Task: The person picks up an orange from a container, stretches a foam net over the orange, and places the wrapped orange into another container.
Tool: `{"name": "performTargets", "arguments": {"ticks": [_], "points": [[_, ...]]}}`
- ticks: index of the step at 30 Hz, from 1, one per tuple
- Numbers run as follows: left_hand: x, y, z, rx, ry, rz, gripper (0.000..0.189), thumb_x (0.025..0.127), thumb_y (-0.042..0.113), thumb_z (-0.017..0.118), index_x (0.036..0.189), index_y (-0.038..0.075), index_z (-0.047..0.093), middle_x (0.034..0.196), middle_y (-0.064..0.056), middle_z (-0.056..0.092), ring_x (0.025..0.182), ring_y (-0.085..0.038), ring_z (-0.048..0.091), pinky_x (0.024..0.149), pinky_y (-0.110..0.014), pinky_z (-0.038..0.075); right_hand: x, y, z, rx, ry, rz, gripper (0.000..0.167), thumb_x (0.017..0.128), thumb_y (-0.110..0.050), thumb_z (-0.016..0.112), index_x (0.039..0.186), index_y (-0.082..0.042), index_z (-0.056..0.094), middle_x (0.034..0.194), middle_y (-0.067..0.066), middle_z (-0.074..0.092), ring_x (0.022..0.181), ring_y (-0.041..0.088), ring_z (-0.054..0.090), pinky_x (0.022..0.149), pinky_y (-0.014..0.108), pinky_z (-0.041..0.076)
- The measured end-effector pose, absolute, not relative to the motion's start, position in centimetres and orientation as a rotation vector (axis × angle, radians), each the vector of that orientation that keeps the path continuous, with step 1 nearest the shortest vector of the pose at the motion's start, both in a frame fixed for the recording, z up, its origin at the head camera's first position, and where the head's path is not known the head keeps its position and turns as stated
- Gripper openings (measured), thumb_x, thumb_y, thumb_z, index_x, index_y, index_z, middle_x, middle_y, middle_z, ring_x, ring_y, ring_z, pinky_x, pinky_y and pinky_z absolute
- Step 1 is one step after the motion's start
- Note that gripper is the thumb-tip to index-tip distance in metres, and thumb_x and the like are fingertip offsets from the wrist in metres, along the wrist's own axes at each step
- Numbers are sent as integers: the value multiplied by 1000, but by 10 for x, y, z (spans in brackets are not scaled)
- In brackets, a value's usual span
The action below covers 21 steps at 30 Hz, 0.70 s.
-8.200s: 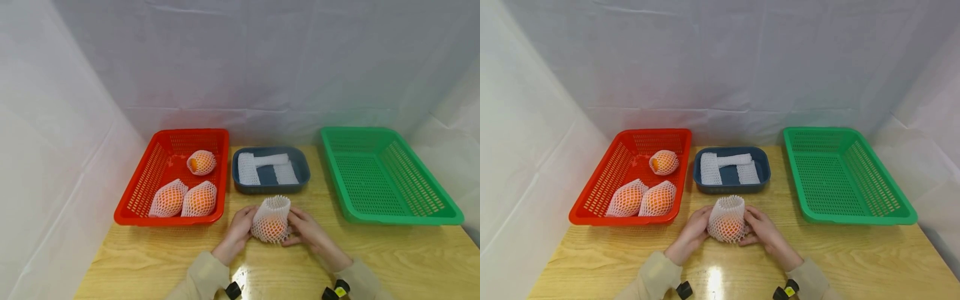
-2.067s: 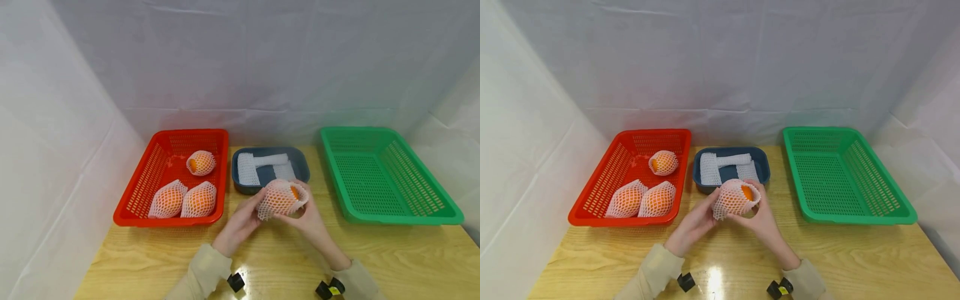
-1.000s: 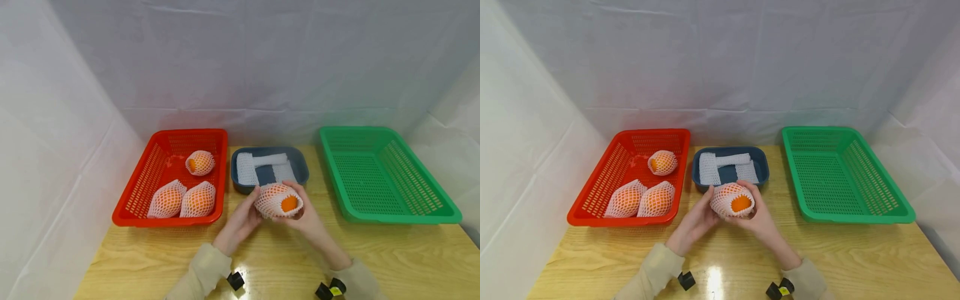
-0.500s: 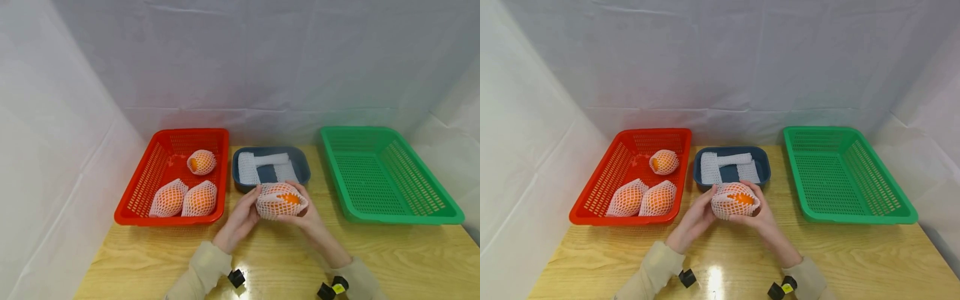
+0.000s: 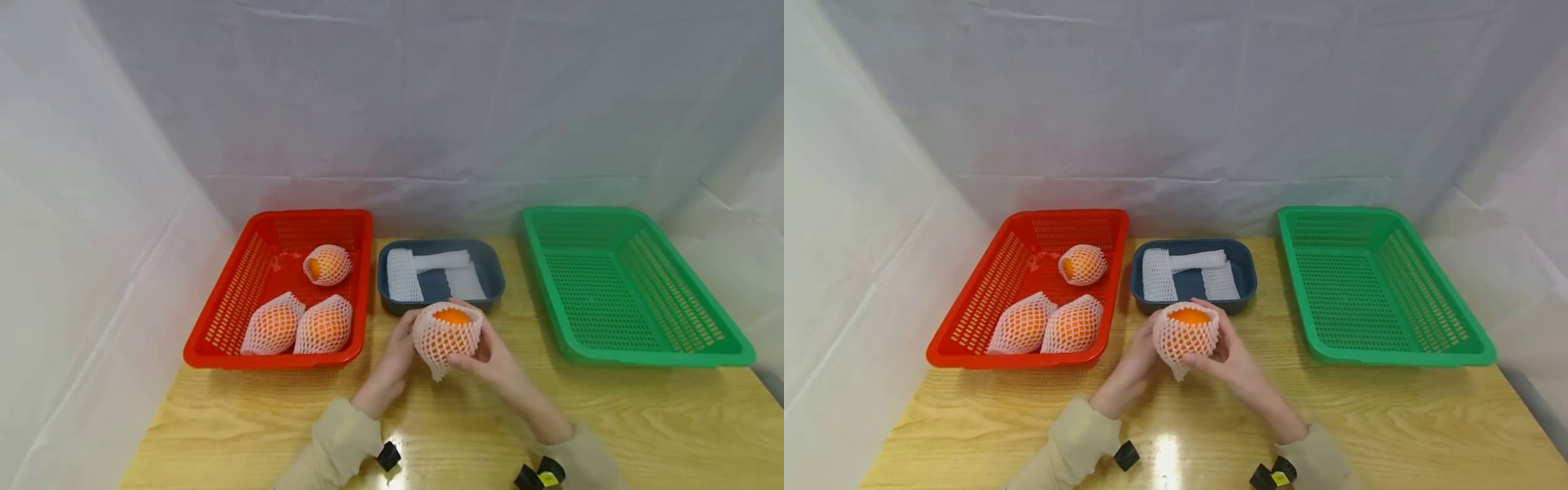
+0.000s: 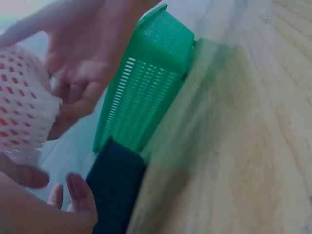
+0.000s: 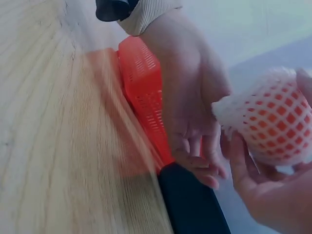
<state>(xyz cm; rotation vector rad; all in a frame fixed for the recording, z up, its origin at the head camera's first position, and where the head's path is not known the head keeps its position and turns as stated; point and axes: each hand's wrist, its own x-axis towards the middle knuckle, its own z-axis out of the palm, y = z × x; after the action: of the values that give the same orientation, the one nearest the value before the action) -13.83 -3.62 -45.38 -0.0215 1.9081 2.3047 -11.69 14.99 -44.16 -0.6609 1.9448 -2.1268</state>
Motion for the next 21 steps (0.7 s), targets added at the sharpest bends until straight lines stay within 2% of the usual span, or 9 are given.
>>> {"name": "performTargets", "arguments": {"ticks": [3,5,7,9,12,15,18,19,21], "points": [[-140,-37,-447,-1,1980,2316,37,109,25,46,133,0,56,130,-11,61,108,-14,56,96,-34,44,-117,150,-443,-550,2087,-2083,73,95,-13,70,156,-9,29,153,23,38,135,28,48,103,28,47],[-140,-36,-442,66,2048,2286,43,110,35,43,136,4,57,136,-11,59,120,-18,54,106,-40,41,-118,151,-444,-483,2147,-2043,71,97,-16,69,155,-9,29,150,24,41,134,35,47,104,32,47],[-138,-36,-438,183,2085,2240,47,109,40,44,141,6,55,142,-11,56,131,-23,50,113,-46,36,-118,151,-445,-432,2204,-1999,70,98,-20,67,156,-8,29,150,25,42,136,39,45,106,37,45],[-136,-35,-435,291,2101,2165,52,107,43,48,146,8,50,147,-10,53,137,-23,46,117,-46,32,-118,151,-446,-407,2240,-1969,70,99,-22,66,157,-7,28,152,26,40,137,41,44,106,40,44],[-131,-33,-433,352,2050,2099,66,101,45,61,152,9,40,148,-12,51,135,-23,48,115,-42,36,-119,150,-447,-422,2263,-1947,78,97,-19,70,159,-8,23,156,26,34,137,42,43,104,35,46],[-129,-32,-435,294,1988,2107,75,94,45,71,152,11,36,144,-11,53,128,-21,53,111,-39,41,-120,150,-447,-499,2286,-1918,94,88,-12,80,161,-12,20,160,25,28,134,41,46,99,27,50],[-130,-32,-437,263,1946,2139,71,95,41,70,151,11,38,140,-11,55,125,-21,54,111,-39,41,-120,150,-448,-556,2373,-1847,107,79,-9,88,162,-14,21,157,22,32,120,35,54,90,26,54],[-131,-32,-438,264,1943,2142,69,96,40,69,150,11,39,139,-11,56,125,-20,54,111,-39,40,-120,150,-448,-562,2418,-1813,108,77,-10,89,161,-15,23,156,21,35,115,32,56,86,28,55],[-131,-32,-439,263,1937,2147,67,97,40,67,151,11,38,139,-11,55,126,-20,53,113,-39,38,-120,150,-447,-570,2495,-1758,108,75,-13,91,161,-15,26,155,19,38,114,29,56,89,35,54]]}}
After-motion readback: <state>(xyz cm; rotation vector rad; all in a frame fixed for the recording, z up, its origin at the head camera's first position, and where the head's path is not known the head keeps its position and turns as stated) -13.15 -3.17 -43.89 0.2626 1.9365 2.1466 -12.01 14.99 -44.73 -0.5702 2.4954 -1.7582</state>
